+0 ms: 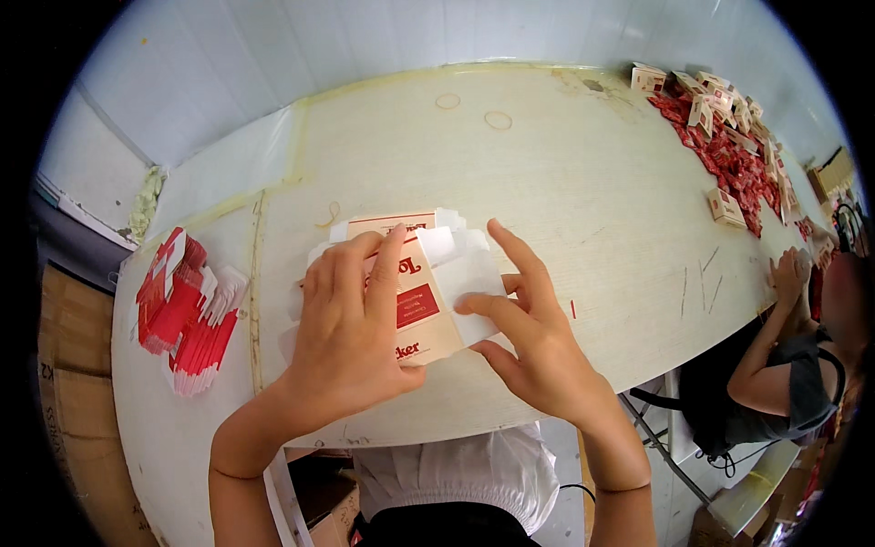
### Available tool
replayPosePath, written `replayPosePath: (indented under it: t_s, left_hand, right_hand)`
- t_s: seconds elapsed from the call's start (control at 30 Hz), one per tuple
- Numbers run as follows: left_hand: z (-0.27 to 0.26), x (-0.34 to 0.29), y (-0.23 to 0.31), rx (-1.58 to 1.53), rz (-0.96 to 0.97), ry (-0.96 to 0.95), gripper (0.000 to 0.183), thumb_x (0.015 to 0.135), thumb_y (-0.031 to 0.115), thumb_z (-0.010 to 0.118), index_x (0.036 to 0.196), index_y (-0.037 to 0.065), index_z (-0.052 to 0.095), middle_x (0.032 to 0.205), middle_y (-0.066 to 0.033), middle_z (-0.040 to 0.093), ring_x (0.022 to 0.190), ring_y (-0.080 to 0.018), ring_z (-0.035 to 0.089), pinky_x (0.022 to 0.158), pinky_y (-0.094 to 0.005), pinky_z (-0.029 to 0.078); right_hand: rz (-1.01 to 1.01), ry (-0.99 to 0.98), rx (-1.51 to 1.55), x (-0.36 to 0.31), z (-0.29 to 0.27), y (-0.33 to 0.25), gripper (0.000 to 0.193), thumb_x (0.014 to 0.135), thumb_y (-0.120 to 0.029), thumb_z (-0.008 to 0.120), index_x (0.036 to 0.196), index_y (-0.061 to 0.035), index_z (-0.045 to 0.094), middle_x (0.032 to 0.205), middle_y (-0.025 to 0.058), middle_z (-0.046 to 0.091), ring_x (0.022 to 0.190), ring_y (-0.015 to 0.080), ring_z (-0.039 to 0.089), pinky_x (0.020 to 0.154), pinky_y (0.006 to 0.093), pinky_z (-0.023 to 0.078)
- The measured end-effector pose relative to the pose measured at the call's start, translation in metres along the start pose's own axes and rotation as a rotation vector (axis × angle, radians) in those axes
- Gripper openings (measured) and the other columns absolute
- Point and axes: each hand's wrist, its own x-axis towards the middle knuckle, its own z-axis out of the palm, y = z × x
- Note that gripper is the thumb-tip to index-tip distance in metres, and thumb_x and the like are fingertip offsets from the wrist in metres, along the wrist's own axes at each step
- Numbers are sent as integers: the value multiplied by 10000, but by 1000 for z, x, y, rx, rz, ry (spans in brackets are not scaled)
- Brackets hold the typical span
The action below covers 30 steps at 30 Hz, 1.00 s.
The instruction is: The person assembles cardboard boxes by hand, folding the flaps and interlocking the tabs of individual flat pieces taken from a stack on a table.
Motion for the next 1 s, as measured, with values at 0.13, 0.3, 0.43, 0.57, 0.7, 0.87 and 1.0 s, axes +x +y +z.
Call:
replayPosePath:
  t_s: [0.13,0.3,0.43,0.57,0.7,0.87,1.0]
  left_hand:
    - [3,-4,5,91,31,-5,974,484,145,798,1343,-29,374,1214,-161,394,1100,-335,425,952,-478,340]
    - [20,-6,4,337,137,144,747,572,80,695,1279,-41,483,1154,-146,468,1036,-287,488,909,-440,368]
    - [27,-3,-1,364,148,168,709,594,63,671,1273,-35,492,1133,-143,486,1005,-286,501,899,-422,381]
    - [28,-3,-3,396,127,162,754,578,89,706,1285,-31,474,1154,-139,474,1021,-282,489,909,-429,374]
    - [16,-2,-7,229,32,75,917,519,160,776,1333,-29,398,1197,-143,428,1056,-297,459,922,-443,353]
    - [-7,-1,-8,-6,-35,-74,1005,489,191,794,1358,-29,340,1209,-153,401,1069,-329,440,935,-451,329]
    - [-8,-3,-2,28,-17,-69,979,493,170,786,1353,-27,361,1207,-147,404,1077,-313,439,933,-455,319]
  right_hand:
    - [100,-93,116,4,2,-2,361,661,130,707,939,-65,585,1488,183,225,1065,318,513,777,362,507]
    - [109,-58,124,4,10,8,355,668,153,675,926,-72,578,1486,182,220,1147,337,476,793,354,505]
    - [43,-90,63,1,12,15,329,679,149,662,912,-69,583,1483,187,227,1215,344,465,806,338,500]
    - [123,-25,208,1,16,14,289,689,117,689,912,-52,621,1484,210,247,1229,351,476,833,340,502]
    - [56,104,95,1,15,1,291,689,58,741,952,-19,644,1478,233,264,1196,344,507,822,365,537]
    - [-222,74,-86,-5,15,18,323,680,4,771,973,18,634,1465,236,276,1120,330,551,799,378,559]
    - [-151,-8,-15,-2,10,14,338,686,5,770,976,9,597,1458,224,282,1057,330,565,830,389,531]
